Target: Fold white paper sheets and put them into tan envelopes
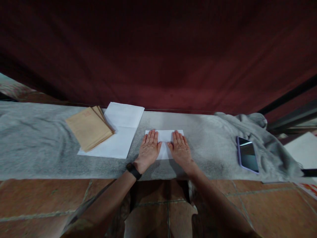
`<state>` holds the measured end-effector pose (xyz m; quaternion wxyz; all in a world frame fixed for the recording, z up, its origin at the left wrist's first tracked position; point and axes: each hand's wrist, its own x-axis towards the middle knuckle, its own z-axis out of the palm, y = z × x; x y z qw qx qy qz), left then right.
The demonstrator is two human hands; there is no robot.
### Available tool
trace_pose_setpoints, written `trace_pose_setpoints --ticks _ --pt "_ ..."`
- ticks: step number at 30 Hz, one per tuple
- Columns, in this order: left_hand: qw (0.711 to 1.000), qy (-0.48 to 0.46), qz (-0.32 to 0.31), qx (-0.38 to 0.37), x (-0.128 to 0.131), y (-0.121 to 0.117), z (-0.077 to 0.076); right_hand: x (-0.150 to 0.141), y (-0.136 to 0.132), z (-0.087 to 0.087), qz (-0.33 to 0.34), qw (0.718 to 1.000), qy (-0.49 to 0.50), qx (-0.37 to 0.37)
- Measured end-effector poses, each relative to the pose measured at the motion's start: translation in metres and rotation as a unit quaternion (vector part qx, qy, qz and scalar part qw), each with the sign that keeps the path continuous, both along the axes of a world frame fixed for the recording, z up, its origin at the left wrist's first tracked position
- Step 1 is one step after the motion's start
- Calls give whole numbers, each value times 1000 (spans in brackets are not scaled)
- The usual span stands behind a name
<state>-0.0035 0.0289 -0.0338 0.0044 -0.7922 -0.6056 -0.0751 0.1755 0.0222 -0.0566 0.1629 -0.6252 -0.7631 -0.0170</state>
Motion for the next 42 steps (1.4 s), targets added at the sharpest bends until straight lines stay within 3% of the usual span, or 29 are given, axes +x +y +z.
trace_pose_setpoints --ticks 26,37,42 --pt "1000 14 -3 -5 -2 11 5 3 -4 1 -59 998 -8 19" --pt "996 6 -87 -15 8 1 6 0 -20 5 -112 993 24 3" --pt "992 -9 -123 -17 10 -6 6 -12 -24 13 -42 996 78 -18"
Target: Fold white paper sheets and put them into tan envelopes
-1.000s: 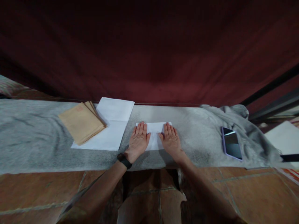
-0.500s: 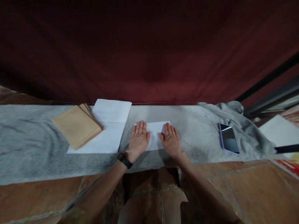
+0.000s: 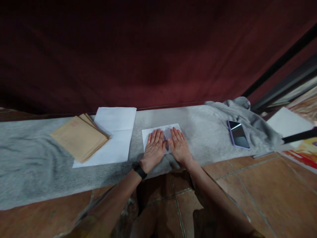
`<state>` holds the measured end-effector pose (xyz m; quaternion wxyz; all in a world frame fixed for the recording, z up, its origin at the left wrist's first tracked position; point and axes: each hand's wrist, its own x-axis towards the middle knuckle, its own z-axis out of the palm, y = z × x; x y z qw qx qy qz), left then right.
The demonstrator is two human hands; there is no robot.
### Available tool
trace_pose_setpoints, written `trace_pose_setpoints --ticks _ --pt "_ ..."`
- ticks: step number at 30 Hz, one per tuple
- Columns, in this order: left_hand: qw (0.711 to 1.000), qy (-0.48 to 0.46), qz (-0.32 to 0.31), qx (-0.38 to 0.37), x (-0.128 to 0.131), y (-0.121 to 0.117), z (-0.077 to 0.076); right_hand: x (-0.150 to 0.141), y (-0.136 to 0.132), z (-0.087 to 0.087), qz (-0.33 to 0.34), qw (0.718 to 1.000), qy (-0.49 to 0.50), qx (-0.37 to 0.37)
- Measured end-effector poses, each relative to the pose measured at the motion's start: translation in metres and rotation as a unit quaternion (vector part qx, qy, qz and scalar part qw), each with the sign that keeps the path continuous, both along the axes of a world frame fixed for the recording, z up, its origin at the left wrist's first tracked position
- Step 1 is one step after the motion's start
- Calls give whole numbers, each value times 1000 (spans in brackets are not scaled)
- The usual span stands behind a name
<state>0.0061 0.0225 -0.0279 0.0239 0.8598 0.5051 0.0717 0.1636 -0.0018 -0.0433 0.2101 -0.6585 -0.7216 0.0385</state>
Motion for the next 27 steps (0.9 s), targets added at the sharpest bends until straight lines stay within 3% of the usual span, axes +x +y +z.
trace_pose_setpoints --ticks 4,10,21,27 --pt "1000 0 -10 -5 -3 -1 -3 -14 2 -2 30 999 2 -15" --pt "1000 8 16 -20 -6 1 -4 -20 6 -6 5 998 -47 -29" --pt "996 6 83 -14 -32 12 -8 -1 20 -14 -70 993 -92 -28" --pt "992 3 121 -24 -29 16 -5 20 15 -10 -126 985 -113 -41"
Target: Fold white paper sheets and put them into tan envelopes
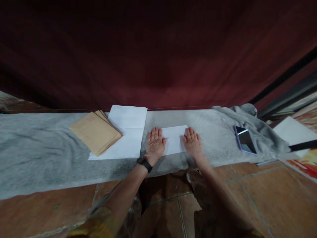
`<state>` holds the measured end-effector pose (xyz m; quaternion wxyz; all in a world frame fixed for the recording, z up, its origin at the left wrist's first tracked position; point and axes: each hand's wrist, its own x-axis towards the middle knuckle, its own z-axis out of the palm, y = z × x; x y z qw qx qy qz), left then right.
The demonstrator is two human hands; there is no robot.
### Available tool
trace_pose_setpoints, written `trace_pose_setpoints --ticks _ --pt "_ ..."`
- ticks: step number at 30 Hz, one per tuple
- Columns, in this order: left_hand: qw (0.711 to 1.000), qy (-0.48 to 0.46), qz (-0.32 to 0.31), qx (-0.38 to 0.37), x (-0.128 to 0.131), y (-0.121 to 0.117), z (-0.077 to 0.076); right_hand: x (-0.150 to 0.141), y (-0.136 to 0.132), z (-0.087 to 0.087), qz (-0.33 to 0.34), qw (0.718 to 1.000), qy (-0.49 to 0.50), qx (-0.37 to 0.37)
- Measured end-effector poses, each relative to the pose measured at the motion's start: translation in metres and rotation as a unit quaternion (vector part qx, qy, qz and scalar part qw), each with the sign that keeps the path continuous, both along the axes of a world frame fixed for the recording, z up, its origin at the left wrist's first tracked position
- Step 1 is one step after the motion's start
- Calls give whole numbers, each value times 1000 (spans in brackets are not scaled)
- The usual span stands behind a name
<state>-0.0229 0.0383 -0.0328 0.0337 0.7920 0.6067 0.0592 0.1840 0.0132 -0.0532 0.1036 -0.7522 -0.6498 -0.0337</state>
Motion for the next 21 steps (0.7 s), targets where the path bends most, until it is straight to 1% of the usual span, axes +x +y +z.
trace_pose_setpoints --ticks 2,4,5,7,10,12,16,18,21 --pt "1000 -5 18 -6 5 0 5 3 -1 3 -27 1000 -1 10" --pt "1000 -14 17 -5 11 -1 11 1 0 6 -34 999 6 24" --pt "1000 -20 9 -1 15 -2 13 -2 1 7 -23 999 13 32" --pt "999 -33 -13 10 22 -7 15 -13 4 8 23 998 33 42" --pt "998 -42 -39 16 32 -14 9 -31 4 8 100 992 62 36" --pt "998 -40 -55 13 36 -18 3 -40 2 8 122 990 67 21" --pt "996 -36 -80 35 32 -20 -7 -44 -1 6 136 989 50 6" --pt "995 -32 -86 45 26 -18 -8 -41 -1 5 136 990 44 11" --pt "996 -21 -71 44 17 -13 -7 -37 2 2 125 991 41 26"
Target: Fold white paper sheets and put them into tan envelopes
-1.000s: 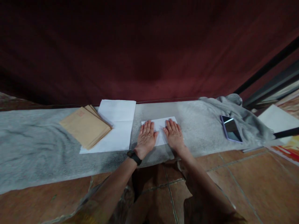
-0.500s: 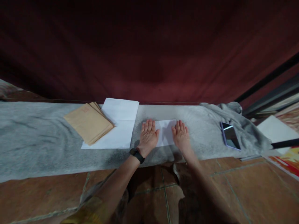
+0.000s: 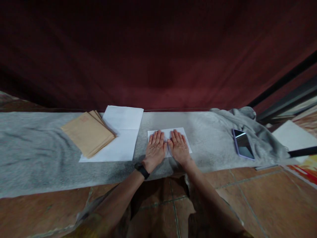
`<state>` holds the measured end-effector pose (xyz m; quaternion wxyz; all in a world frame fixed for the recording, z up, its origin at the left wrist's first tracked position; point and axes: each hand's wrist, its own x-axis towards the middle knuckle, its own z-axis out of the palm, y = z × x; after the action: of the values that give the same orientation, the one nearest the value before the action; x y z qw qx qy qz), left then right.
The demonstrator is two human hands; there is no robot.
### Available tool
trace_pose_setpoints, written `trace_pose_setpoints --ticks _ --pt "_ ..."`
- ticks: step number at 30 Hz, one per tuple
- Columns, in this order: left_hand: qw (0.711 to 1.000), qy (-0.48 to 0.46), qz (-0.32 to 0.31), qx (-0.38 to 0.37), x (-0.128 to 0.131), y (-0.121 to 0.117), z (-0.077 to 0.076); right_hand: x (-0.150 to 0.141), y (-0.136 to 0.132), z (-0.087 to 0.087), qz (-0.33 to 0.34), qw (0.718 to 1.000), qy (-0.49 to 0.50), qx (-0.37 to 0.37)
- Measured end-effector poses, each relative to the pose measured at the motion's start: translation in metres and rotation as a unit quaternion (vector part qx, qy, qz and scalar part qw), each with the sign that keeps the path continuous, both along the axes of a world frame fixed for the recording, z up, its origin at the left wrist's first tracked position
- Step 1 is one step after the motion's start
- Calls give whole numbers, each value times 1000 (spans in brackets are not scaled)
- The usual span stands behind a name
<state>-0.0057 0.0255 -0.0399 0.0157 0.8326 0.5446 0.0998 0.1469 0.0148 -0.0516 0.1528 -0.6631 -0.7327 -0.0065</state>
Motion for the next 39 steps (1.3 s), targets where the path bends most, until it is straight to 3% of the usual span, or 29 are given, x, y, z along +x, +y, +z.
trace_pose_setpoints --ticks 10,18,22,25,28,33,39 --pt "998 15 54 3 -22 11 1 13 6 -14 -50 998 -15 33" --pt "996 19 85 4 -33 12 11 24 10 -10 -130 991 -21 35" --pt "1000 -9 24 7 -18 1 14 13 9 -2 -80 997 -3 13" --pt "999 -17 -37 -4 -2 -11 10 2 6 1 0 1000 15 -4" --pt "998 -7 -59 -6 6 -20 4 -5 2 1 42 999 13 -14" --pt "999 -1 -47 6 0 -17 -2 2 0 0 31 999 -7 -14" --pt "1000 -4 -18 8 -11 -11 4 18 2 -5 -10 1000 -21 7"
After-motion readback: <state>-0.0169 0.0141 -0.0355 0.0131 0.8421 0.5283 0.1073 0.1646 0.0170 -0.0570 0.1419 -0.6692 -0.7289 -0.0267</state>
